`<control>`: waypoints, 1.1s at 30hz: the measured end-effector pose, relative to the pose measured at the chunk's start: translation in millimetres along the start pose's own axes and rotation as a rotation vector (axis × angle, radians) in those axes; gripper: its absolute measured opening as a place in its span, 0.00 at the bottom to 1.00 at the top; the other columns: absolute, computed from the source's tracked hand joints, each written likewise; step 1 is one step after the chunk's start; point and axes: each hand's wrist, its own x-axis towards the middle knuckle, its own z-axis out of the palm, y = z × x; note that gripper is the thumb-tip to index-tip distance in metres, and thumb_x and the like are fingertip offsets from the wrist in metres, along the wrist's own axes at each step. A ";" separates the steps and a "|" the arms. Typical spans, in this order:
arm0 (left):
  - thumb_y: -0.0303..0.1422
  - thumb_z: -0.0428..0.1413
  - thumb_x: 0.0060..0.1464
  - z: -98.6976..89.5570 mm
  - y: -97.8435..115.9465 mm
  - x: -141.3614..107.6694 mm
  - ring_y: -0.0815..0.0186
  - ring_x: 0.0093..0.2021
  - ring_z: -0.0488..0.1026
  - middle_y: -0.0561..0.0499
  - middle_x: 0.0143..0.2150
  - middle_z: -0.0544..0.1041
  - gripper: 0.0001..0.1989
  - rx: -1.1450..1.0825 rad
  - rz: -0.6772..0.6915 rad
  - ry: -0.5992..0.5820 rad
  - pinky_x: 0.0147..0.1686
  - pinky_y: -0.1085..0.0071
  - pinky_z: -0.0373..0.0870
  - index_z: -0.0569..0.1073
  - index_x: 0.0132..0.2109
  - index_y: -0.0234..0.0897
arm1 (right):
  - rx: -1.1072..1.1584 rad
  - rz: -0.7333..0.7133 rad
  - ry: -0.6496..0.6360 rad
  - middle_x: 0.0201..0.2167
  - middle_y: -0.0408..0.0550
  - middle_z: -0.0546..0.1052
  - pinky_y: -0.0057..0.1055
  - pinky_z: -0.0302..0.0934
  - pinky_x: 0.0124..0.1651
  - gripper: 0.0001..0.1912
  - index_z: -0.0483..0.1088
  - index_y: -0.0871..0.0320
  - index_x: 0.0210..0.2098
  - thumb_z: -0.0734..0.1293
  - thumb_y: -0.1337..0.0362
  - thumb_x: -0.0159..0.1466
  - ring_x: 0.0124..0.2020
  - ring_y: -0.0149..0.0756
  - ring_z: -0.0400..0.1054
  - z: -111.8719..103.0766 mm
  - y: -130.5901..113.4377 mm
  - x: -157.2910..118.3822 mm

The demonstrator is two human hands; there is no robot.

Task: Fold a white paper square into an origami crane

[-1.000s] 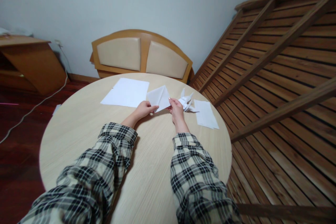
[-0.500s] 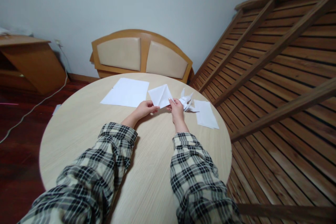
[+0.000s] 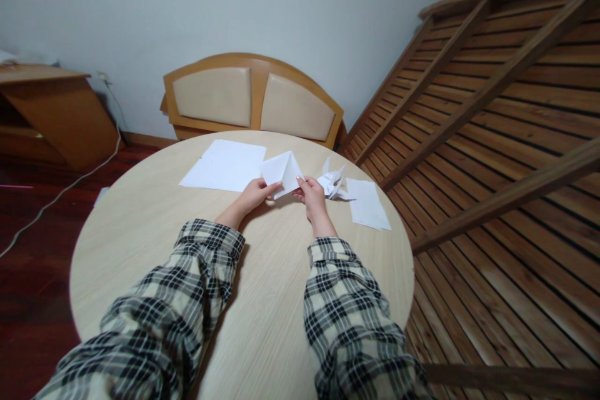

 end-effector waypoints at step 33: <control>0.39 0.63 0.49 -7.6 -15.1 10.2 0.59 0.34 0.74 0.36 0.39 0.81 0.20 -0.065 -0.055 0.244 0.32 0.67 0.67 0.80 0.44 0.25 | 0.093 0.029 -0.120 0.42 0.45 0.81 0.28 0.70 0.36 0.11 0.78 0.52 0.41 0.67 0.66 0.60 0.41 0.34 0.75 -1.2 -7.4 -6.1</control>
